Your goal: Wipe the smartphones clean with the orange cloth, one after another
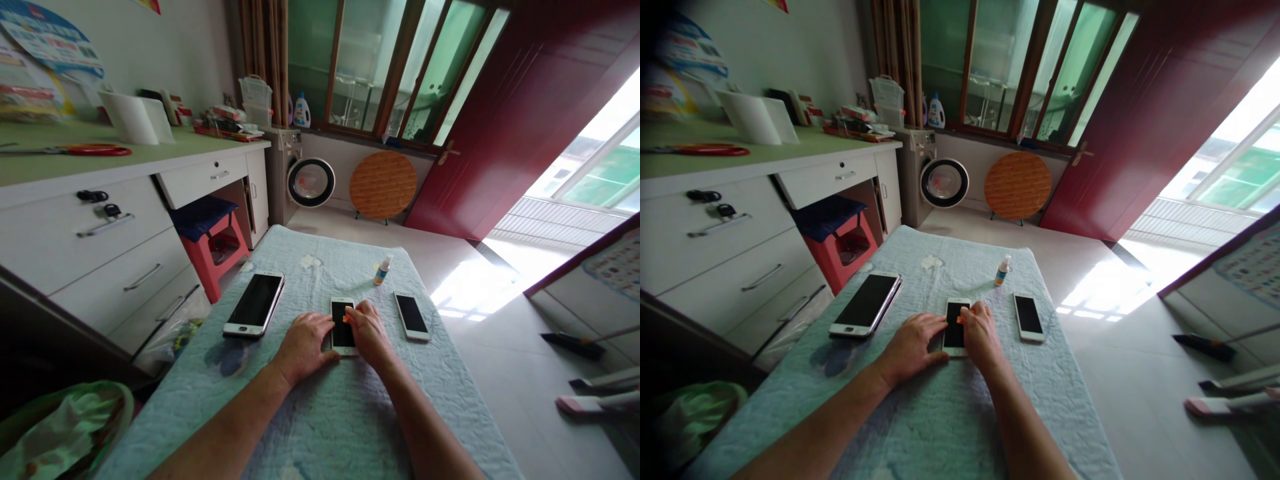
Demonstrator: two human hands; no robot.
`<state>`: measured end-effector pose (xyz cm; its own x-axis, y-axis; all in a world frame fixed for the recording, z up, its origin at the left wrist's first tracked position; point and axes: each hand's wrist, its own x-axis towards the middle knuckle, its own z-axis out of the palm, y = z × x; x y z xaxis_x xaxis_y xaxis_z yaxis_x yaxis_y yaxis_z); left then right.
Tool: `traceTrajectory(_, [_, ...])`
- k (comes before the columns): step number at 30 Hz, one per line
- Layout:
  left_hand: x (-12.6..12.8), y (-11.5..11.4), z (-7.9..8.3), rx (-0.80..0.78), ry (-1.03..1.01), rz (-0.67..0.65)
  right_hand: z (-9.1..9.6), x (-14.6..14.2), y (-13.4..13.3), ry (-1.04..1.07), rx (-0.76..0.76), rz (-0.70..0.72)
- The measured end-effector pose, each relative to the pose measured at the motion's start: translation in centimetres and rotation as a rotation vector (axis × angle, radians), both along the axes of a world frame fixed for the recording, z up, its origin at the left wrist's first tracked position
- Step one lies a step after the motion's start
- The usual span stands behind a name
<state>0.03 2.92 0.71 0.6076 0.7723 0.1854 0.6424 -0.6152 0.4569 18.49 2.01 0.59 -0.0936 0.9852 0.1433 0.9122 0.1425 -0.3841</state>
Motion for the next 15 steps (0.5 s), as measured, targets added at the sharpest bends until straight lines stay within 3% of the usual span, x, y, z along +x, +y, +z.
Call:
traceTrajectory(9, [0.1, 0.1, -0.5, 0.023, -0.048, 0.003, 1.7, -0.8, -2.3, 0.122, -0.077, 0.350])
traceTrajectory(15, [0.0, 0.2, -0.3, 0.009, -0.034, -0.010, 2.6, 0.3, -2.6, 0.195, -0.219, 0.398])
